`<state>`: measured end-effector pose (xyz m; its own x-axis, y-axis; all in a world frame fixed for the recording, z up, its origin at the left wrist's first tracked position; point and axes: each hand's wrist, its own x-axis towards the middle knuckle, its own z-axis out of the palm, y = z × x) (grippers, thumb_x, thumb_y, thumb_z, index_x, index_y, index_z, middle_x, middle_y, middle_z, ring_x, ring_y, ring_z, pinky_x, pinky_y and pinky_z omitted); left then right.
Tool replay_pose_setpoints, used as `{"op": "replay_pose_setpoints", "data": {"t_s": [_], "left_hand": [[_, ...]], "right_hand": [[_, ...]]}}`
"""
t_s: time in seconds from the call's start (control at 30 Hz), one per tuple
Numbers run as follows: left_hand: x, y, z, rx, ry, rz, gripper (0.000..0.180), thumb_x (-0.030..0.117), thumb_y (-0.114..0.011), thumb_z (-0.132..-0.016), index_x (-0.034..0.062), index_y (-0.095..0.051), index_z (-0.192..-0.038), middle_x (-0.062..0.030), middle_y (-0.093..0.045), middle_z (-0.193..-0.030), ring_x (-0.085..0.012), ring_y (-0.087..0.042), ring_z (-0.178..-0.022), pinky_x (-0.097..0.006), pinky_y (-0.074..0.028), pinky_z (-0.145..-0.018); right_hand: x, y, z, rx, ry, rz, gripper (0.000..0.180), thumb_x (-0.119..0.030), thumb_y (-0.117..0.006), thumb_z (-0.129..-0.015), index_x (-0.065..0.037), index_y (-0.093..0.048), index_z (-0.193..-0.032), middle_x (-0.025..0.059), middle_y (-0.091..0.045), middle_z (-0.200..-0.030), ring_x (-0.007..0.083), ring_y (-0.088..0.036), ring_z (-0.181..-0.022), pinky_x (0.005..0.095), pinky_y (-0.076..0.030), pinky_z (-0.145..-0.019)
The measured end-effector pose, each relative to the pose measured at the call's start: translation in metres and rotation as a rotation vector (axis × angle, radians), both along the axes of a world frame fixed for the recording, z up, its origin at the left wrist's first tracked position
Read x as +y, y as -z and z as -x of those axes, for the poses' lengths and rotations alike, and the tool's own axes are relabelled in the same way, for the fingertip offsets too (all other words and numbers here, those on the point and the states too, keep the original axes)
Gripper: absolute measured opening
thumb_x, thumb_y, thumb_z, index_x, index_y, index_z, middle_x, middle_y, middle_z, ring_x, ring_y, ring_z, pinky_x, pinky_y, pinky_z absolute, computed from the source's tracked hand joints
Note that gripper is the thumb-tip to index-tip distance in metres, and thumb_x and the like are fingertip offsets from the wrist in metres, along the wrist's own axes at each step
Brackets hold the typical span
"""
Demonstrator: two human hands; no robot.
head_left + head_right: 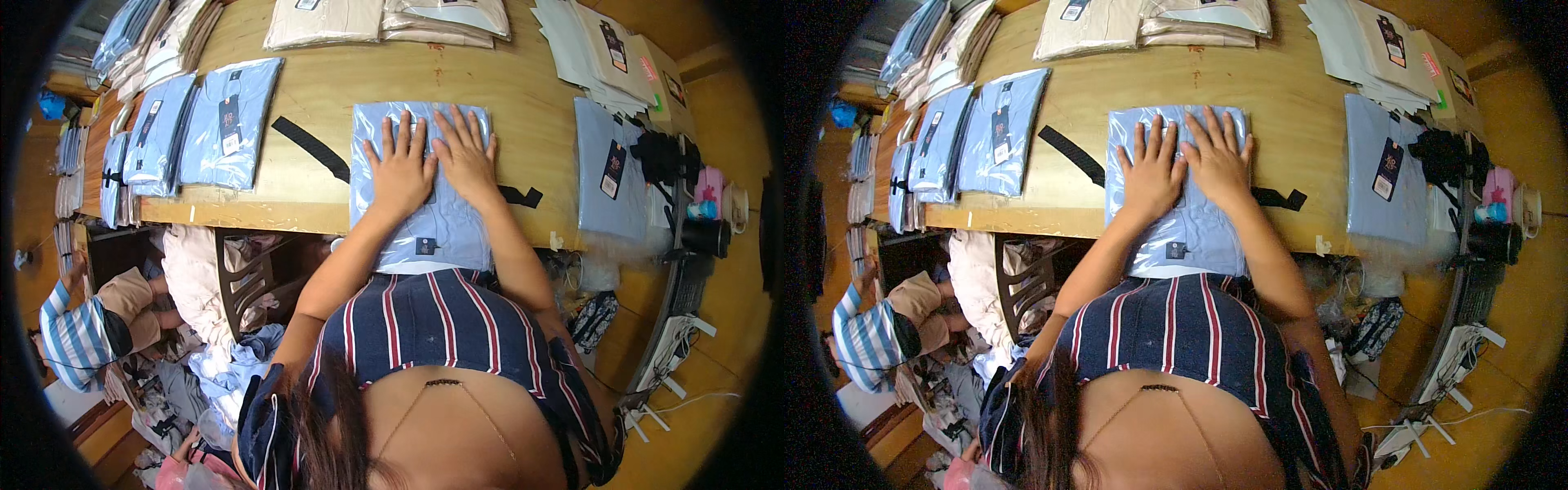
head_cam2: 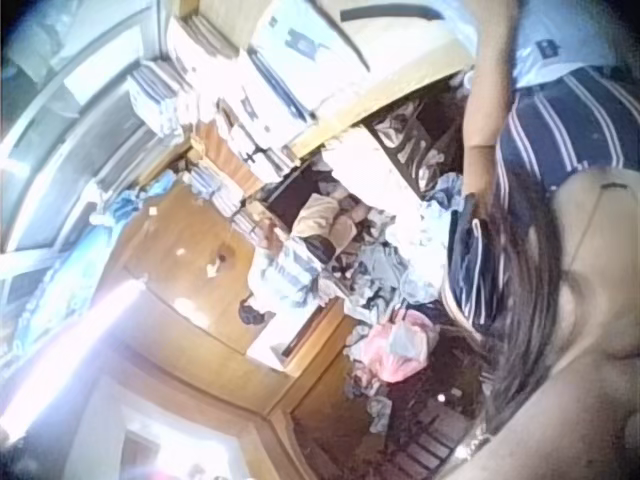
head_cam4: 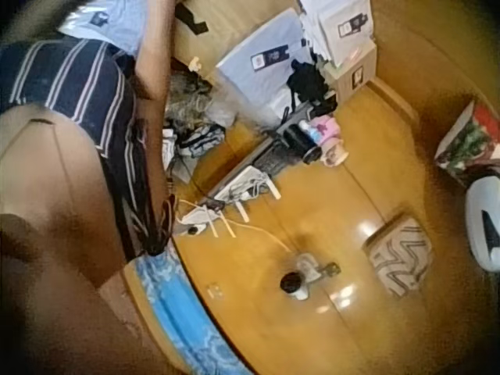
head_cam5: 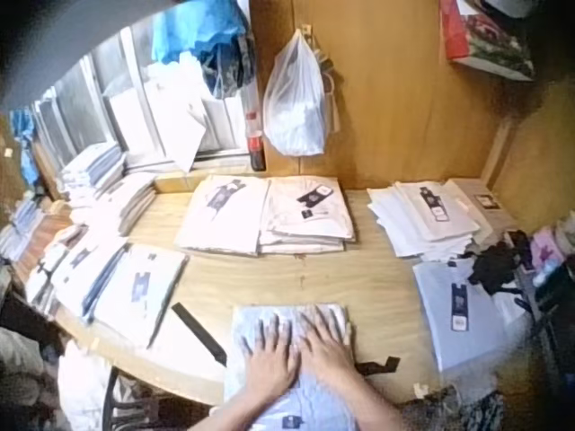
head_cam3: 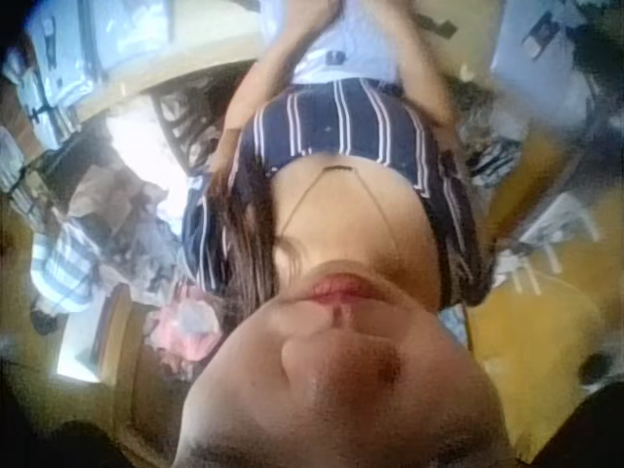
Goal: The person wraps black elastic straps around individual packaged shirts and stacks the secured items on a table.
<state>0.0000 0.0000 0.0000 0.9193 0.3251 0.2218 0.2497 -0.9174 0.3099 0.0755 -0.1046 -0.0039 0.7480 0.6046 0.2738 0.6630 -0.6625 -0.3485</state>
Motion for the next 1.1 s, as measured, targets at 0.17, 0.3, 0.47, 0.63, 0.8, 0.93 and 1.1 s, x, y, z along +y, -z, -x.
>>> {"op": "replay_pose_setpoints", "data": {"t_s": [0.17, 0.3, 0.47, 0.63, 0.8, 0.93, 1.1], "left_hand": [[0.081, -0.016, 0.048, -0.228, -0.540, 0.071, 0.039, 0.028, -0.051, -0.074, -0.0059, -0.049, -0.094, -0.0210, -0.048, -0.089, -0.0335, -0.044, -0.086, -0.039, -0.036, -0.076], [0.108, 0.021, 0.071, 0.099, -0.489, 0.003, 0.035, 0.032, -0.052, -0.075, -0.0027, -0.052, -0.082, -0.0194, -0.050, -0.082, -0.0348, -0.046, -0.082, -0.037, -0.039, -0.070], [0.111, -0.004, 0.072, -0.772, -0.424, 1.361, 0.010, 0.008, -0.042, -0.082, 0.0073, -0.041, -0.092, -0.0070, -0.049, -0.067, -0.0169, -0.048, -0.060, -0.030, -0.040, -0.056], [0.093, -0.069, 0.081, -0.870, 0.094, 1.494, 0.006, 0.001, -0.042, -0.079, 0.0035, -0.047, -0.081, -0.0051, -0.044, -0.069, -0.0130, -0.039, -0.061, -0.025, -0.035, -0.060], [0.002, -0.120, 0.047, -0.135, 0.445, 1.210, 0.025, -0.011, -0.032, -0.070, -0.0031, -0.055, -0.076, -0.0081, -0.052, -0.069, -0.0140, -0.049, -0.064, -0.025, -0.039, -0.062], [-0.066, -0.074, -0.001, -0.045, 0.615, 0.989, 0.031, -0.018, -0.033, -0.064, -0.0020, -0.056, -0.076, -0.0091, -0.051, -0.068, -0.0148, -0.049, -0.061, -0.024, -0.040, -0.057], [-0.083, -0.022, -0.018, -0.028, 0.501, 0.832, 0.021, -0.007, -0.049, -0.064, -0.0012, -0.056, -0.083, -0.0128, -0.053, -0.072, -0.0237, -0.053, -0.069, -0.028, -0.042, -0.062]], "right_hand": [[-0.102, -0.045, 0.006, 0.097, 0.141, 0.079, 0.050, -0.017, -0.061, -0.066, -0.007, -0.042, -0.111, 0.0153, -0.039, -0.113, 0.0320, -0.036, -0.103, 0.0383, -0.031, -0.085], [-0.138, -0.028, 0.011, 0.213, -0.049, 0.241, 0.039, -0.014, -0.062, -0.062, -0.004, -0.046, -0.097, 0.0128, -0.042, -0.101, 0.0279, -0.040, -0.096, 0.0361, -0.033, -0.082], [-0.131, -0.006, -0.019, 0.977, 0.343, -0.478, 0.014, -0.013, -0.049, -0.078, 0.000, -0.051, -0.076, 0.0077, -0.051, -0.061, 0.0174, -0.049, -0.059, 0.0311, -0.041, -0.060], [-0.107, 0.014, -0.018, 0.900, 0.162, -0.373, 0.033, -0.028, -0.050, -0.077, 0.004, -0.053, -0.088, 0.0162, -0.057, -0.081, 0.0232, -0.054, -0.073, 0.0297, -0.041, -0.069], [-0.091, 0.010, 0.001, 0.725, 0.138, -0.149, 0.030, -0.025, -0.057, -0.070, 0.000, -0.055, -0.086, 0.0192, -0.056, -0.080, 0.0283, -0.056, -0.072, 0.0342, -0.042, -0.064], [-0.090, 0.000, 0.020, 0.705, 0.130, -0.193, 0.016, -0.014, -0.051, -0.069, -0.001, -0.054, -0.078, 0.0192, -0.056, -0.075, 0.0299, -0.055, -0.073, 0.0363, -0.042, -0.064], [-0.111, -0.019, 0.027, 0.670, 0.211, -0.061, 0.013, -0.001, -0.050, -0.066, 0.002, -0.053, -0.078, 0.0193, -0.055, -0.073, 0.0294, -0.055, -0.073, 0.0345, -0.042, -0.066]]}}
